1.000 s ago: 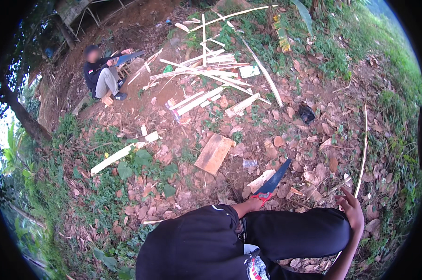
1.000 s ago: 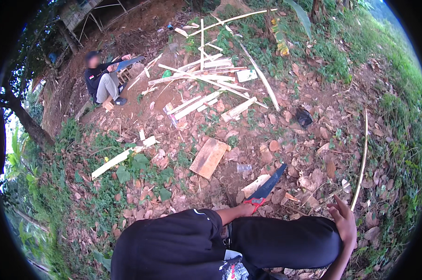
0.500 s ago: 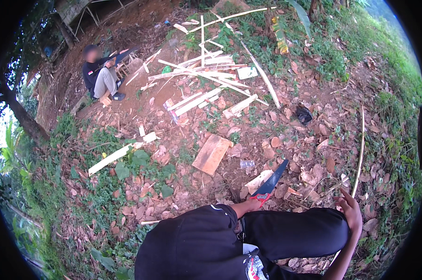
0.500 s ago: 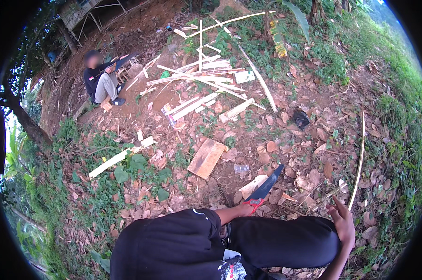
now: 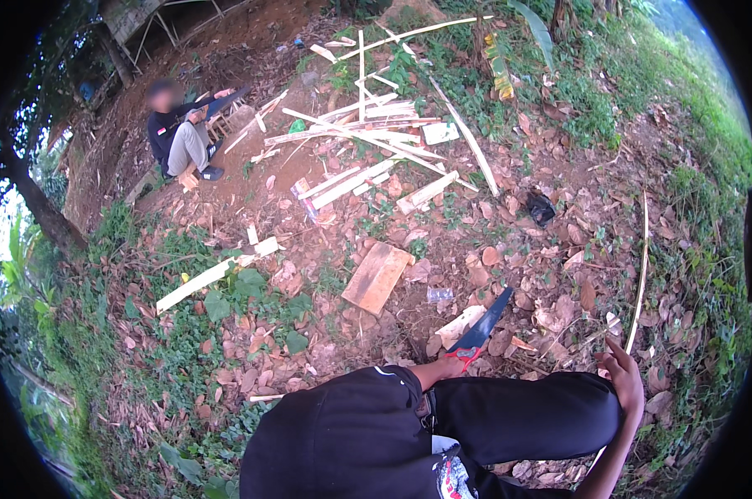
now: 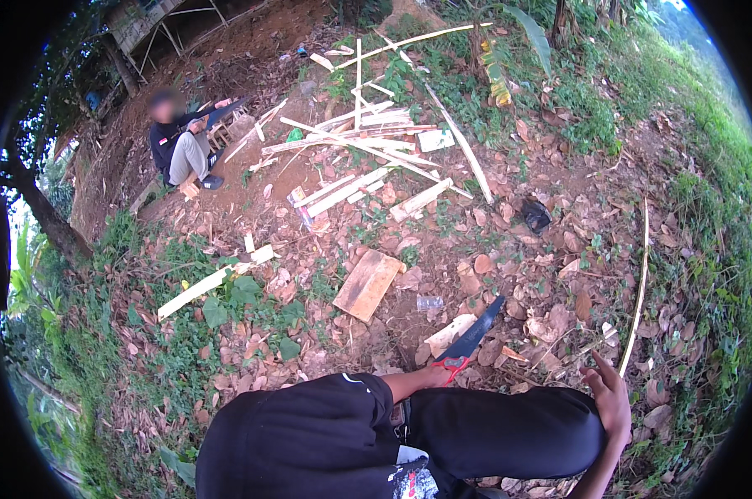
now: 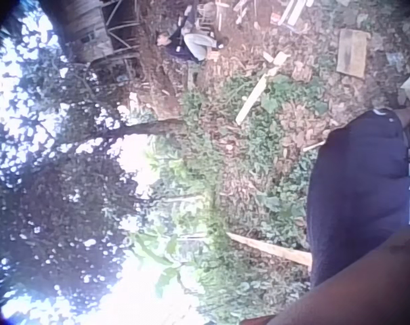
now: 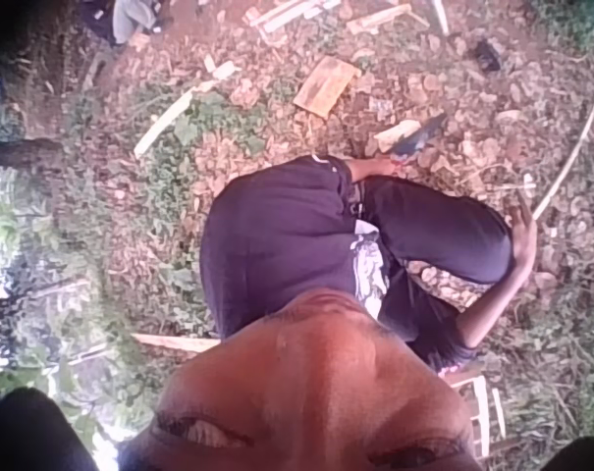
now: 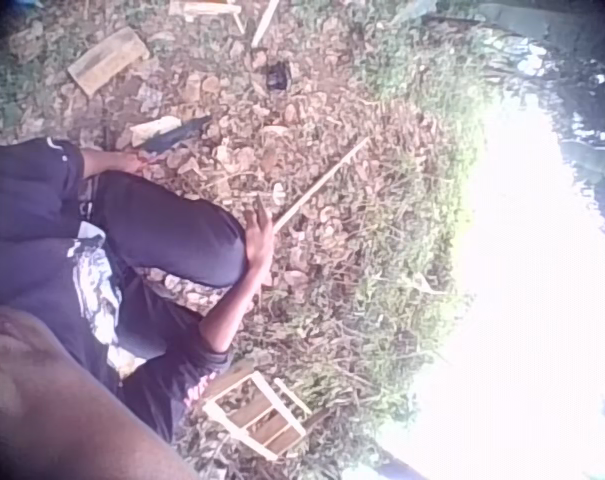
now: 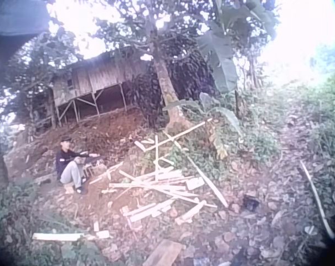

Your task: The person sits on the ground and uses a hand saw to cut a wooden plank into smaller pieces. The person holds the wood with one hand and saws with the other, producing several cut pieces.

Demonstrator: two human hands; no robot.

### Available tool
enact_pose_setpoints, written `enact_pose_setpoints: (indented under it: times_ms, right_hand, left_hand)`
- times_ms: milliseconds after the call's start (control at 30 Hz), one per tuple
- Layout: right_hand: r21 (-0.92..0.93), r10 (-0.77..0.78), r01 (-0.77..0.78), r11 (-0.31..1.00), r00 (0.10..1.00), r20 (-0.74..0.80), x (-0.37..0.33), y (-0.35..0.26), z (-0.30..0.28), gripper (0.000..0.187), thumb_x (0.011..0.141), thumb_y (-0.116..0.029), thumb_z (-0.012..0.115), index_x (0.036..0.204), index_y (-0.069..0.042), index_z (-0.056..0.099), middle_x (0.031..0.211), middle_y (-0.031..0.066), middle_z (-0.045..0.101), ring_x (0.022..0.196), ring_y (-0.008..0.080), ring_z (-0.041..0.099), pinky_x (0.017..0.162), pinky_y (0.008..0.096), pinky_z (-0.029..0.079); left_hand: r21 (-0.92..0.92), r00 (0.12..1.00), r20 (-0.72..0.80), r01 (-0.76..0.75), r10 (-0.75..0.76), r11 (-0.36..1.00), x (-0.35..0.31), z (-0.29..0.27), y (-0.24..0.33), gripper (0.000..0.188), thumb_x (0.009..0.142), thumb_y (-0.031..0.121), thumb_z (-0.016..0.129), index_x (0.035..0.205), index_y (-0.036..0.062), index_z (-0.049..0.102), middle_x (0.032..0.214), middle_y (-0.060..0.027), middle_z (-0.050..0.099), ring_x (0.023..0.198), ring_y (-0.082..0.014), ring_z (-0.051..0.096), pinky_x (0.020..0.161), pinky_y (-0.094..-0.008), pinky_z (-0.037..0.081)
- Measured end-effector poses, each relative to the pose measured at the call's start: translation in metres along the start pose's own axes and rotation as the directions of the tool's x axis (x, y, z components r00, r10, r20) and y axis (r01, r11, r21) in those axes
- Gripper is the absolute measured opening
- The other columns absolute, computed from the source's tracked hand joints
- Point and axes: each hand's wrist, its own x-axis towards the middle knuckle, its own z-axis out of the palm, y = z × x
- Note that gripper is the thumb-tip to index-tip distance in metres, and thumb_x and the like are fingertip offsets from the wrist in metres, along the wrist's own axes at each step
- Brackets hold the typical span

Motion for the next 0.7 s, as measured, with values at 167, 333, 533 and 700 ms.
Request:
enact_pose_setpoints:
  times_ms: [167, 333, 533, 700]
  right_hand:
    - [0.003, -0.005, 0.004, 1.000, 1.000, 0.005, -0.001, -0.002, 0.000, 0.055, 0.097, -0.026, 0.055, 0.146, -0.003, 0.046, 0.122, 0.0169, 0.068, 0.110, 0.0208, 0.065, 0.098, 0.0323, 0.046]
    - [0.023, 0.005, -0.005, 1.000, 1.000, 0.002, -0.001, -0.003, 0.000, 0.055, 0.097, -0.026, 0.055, 0.146, -0.002, 0.046, 0.121, 0.0164, 0.068, 0.109, 0.0205, 0.064, 0.099, 0.0328, 0.046]
    - [-0.252, -0.190, 0.161, 0.954, 0.977, -0.095, 0.003, 0.011, -0.009, 0.052, 0.095, -0.024, 0.055, 0.140, 0.001, 0.051, 0.117, 0.0196, 0.069, 0.098, 0.0286, 0.070, 0.094, 0.0364, 0.051]
    - [-0.598, -0.192, 0.054, 0.800, 0.967, -0.170, -0.015, 0.053, -0.053, 0.053, 0.092, -0.023, 0.061, 0.142, -0.007, 0.051, 0.119, 0.0175, 0.069, 0.103, 0.0290, 0.069, 0.093, 0.0451, 0.053]
  left_hand:
    - [0.014, 1.000, -0.012, -0.008, 0.008, 1.000, 0.001, 0.003, -0.003, 0.043, 0.090, 0.031, 0.057, 0.122, 0.0032, 0.065, 0.120, -0.0215, 0.066, 0.112, -0.0356, 0.065, 0.093, -0.0465, 0.053]
    - [-0.005, 0.999, -0.016, 0.029, -0.029, 1.000, 0.009, 0.002, 0.002, 0.044, 0.089, 0.036, 0.059, 0.120, 0.0047, 0.066, 0.120, -0.0212, 0.066, 0.113, -0.0357, 0.064, 0.095, -0.0465, 0.052]
    - [-0.009, 0.992, -0.110, -0.064, 0.062, 0.998, 0.030, 0.034, -0.014, 0.040, 0.091, 0.036, 0.057, 0.115, 0.0049, 0.068, 0.117, -0.0201, 0.068, 0.110, -0.0343, 0.066, 0.093, -0.0464, 0.053]
    - [-0.016, 0.988, -0.134, -0.072, 0.070, 0.997, 0.035, 0.040, -0.032, 0.037, 0.091, 0.031, 0.056, 0.114, 0.0043, 0.068, 0.117, -0.0199, 0.068, 0.108, -0.0335, 0.067, 0.092, -0.0455, 0.053]
